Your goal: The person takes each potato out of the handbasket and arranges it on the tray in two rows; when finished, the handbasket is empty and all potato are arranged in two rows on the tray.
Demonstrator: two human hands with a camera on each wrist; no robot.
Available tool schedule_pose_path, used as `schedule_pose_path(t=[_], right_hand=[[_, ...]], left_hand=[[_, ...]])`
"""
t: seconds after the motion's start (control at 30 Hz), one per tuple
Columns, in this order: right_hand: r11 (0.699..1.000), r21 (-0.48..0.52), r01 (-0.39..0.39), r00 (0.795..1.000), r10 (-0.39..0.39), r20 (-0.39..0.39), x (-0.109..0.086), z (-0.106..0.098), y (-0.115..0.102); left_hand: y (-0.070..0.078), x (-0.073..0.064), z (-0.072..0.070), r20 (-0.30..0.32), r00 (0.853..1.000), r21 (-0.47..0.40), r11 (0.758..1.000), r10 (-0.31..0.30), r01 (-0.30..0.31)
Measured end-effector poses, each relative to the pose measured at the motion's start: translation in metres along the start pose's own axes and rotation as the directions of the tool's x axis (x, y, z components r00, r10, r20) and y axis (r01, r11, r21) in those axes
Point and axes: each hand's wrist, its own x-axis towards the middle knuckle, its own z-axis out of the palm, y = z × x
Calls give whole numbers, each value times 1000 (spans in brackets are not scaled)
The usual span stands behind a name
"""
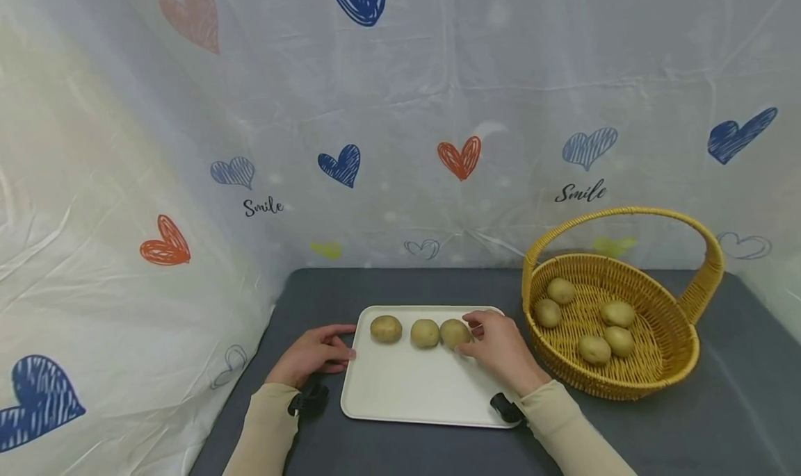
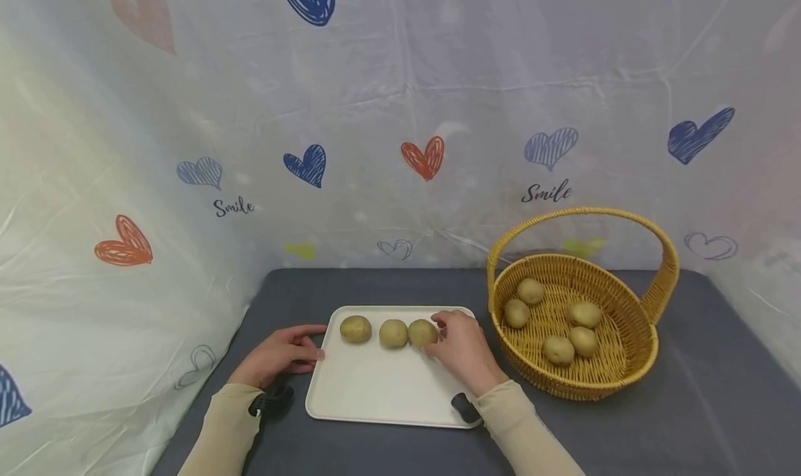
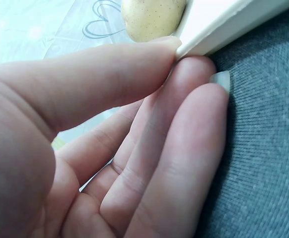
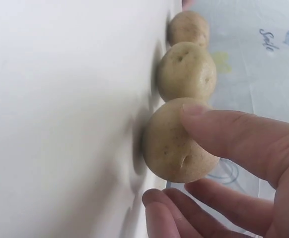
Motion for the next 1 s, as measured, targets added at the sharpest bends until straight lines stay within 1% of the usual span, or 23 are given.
schedule_pose_path(t=[0.2, 0.47, 0.67, 1.0], right_hand=[[1000, 20, 13, 1000, -13, 6, 2, -1, -2], [1000, -17, 7, 1000, -7, -11, 3, -5, -2], [1000, -12, 0, 1000, 0, 0, 2, -5, -2], [999, -34, -9, 1000, 9, 11, -1, -4, -4]], left_hand=[[0, 2, -1, 0, 1000, -6, 1000, 4, -4], [1, 2, -3, 13, 1000, -7, 1000, 3, -3], [1, 1, -2, 14, 1000, -1, 1000, 6, -6], [1, 0, -2, 22, 1000, -4, 1000, 10, -10]])
